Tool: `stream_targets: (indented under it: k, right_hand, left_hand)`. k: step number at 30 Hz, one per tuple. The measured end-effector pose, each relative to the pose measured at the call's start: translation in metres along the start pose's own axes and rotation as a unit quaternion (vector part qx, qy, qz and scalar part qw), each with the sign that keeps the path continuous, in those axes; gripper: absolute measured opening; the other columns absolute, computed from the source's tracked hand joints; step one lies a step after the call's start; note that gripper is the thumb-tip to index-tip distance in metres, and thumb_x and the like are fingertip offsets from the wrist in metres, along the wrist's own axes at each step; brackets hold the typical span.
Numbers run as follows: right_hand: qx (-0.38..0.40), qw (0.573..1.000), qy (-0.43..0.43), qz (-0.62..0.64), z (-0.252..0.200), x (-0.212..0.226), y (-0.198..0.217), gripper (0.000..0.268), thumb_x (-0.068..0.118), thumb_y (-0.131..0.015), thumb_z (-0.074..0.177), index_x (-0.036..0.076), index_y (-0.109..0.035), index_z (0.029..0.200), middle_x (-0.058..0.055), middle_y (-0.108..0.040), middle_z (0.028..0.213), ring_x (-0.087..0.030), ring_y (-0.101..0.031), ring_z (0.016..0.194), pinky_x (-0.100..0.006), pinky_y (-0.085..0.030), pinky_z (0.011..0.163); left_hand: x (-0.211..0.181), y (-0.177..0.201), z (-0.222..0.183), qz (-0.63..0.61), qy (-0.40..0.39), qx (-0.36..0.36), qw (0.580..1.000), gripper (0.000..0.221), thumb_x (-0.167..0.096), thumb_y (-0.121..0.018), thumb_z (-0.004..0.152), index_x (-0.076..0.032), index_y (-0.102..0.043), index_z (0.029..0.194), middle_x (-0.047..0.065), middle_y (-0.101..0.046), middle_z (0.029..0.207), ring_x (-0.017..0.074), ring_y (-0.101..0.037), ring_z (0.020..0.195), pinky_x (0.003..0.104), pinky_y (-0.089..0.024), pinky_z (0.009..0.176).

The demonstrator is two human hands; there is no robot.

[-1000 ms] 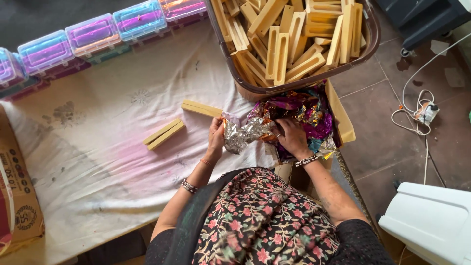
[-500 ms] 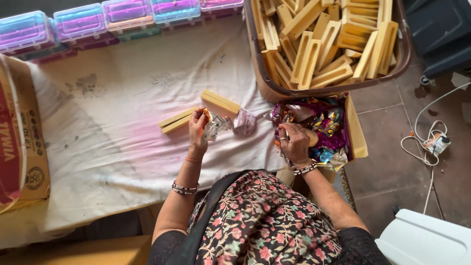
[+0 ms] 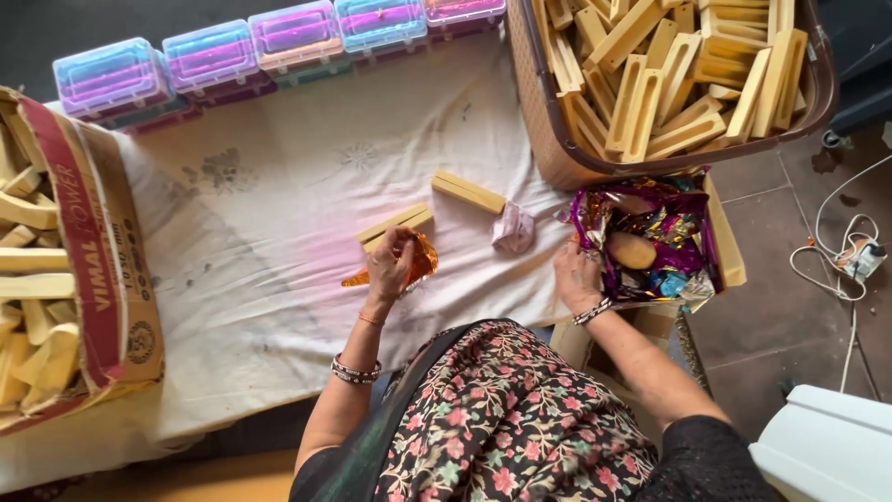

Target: The person is packaging sandalwood sticks or incense components into paper and foil wraps.

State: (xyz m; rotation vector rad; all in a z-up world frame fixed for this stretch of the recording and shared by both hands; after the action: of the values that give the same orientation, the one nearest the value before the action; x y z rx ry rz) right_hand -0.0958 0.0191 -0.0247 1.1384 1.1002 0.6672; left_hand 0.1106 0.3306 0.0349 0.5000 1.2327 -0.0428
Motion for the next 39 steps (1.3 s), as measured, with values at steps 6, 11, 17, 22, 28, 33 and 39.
stream_targets:
  k: [6,11,17,22,28,33,39]
  right_hand:
    - [0.068,0.995,-0.004,-0.074,0.013,-0.005,-0.135,0.019,0.012,-0.064,0.087,0.006,-0.079,0.096,-0.01,-0.077,0.084,-0.021,-0.076,0.068,-0.036,-0.057,0.052]
    - [0.103,0.994,-0.035,-0.021,0.015,-0.008,-0.119,0.016,0.01,-0.063,0.087,0.007,-0.079,0.086,-0.013,-0.077,0.079,-0.026,-0.077,0.071,-0.041,-0.059,0.055]
    - [0.082,0.995,-0.064,0.008,0.014,-0.013,-0.108,0.016,0.009,-0.063,0.089,0.007,-0.078,0.083,-0.016,-0.076,0.076,-0.028,-0.077,0.071,-0.042,-0.06,0.058]
    - [0.052,0.995,-0.088,-0.008,0.017,-0.018,-0.11,0.017,0.01,-0.062,0.093,0.004,-0.076,0.088,-0.015,-0.076,0.08,-0.028,-0.077,0.073,-0.041,-0.061,0.06]
    - [0.11,0.939,-0.26,0.198,0.028,0.015,0.013,0.018,0.021,-0.063,0.094,0.009,-0.077,0.094,-0.015,-0.073,0.09,-0.027,-0.068,0.08,-0.04,-0.055,0.068]
    - [0.158,0.591,-0.105,0.784,0.051,0.095,0.095,0.019,0.017,-0.065,0.097,0.002,-0.072,0.104,-0.003,-0.069,0.08,-0.011,-0.061,0.065,-0.026,-0.052,0.057]
    - [0.021,0.515,0.5,0.695,-0.025,0.116,0.46,0.012,0.015,-0.065,0.103,0.008,-0.066,0.094,-0.005,-0.072,0.09,-0.023,-0.073,0.083,-0.035,-0.059,0.074]
  left_hand:
    - [0.015,0.032,-0.011,0.07,0.03,0.048,0.996,0.012,-0.011,-0.067,0.094,-0.011,-0.068,0.107,0.007,-0.078,0.087,0.018,-0.076,0.075,0.032,-0.058,0.064]
    - [0.024,0.055,-0.017,0.059,0.02,0.059,0.996,0.011,-0.013,-0.068,0.094,-0.012,-0.068,0.104,0.008,-0.078,0.087,0.022,-0.077,0.077,0.035,-0.059,0.065]
    - [0.045,0.089,-0.026,0.082,0.035,0.049,0.995,0.013,-0.015,-0.069,0.092,-0.012,-0.067,0.105,0.008,-0.077,0.086,0.0254,-0.076,0.078,0.038,-0.059,0.067]
    - [0.066,0.115,-0.037,0.096,0.055,0.03,0.993,0.012,-0.016,-0.069,0.093,-0.014,-0.068,0.104,0.007,-0.076,0.082,0.0252,-0.076,0.074,0.039,-0.058,0.065]
    - [0.089,0.128,-0.045,0.114,0.106,0.052,0.986,0.009,-0.021,-0.067,0.094,-0.017,-0.069,0.101,0.004,-0.075,0.08,0.0228,-0.075,0.071,0.038,-0.057,0.064]
    - [0.12,0.114,-0.058,0.171,0.101,0.104,0.975,0.012,-0.025,-0.067,0.093,-0.016,-0.071,0.099,0.008,-0.075,0.084,0.0287,-0.074,0.079,0.043,-0.056,0.07]
    - [0.135,0.106,-0.06,0.155,0.064,0.088,0.982,0.013,-0.022,-0.067,0.091,-0.012,-0.071,0.098,0.011,-0.075,0.087,0.0305,-0.074,0.083,0.043,-0.056,0.073]
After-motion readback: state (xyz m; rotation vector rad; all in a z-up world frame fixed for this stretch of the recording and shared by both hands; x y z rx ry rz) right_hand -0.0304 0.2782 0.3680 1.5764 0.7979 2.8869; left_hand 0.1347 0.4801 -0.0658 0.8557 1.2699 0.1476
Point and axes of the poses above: each hand's wrist, its own z-axis towards the middle knuckle, its own y-axis out of the back of the hand, x = y × z, the point moved 3 cm from there along z, towards the middle knuckle
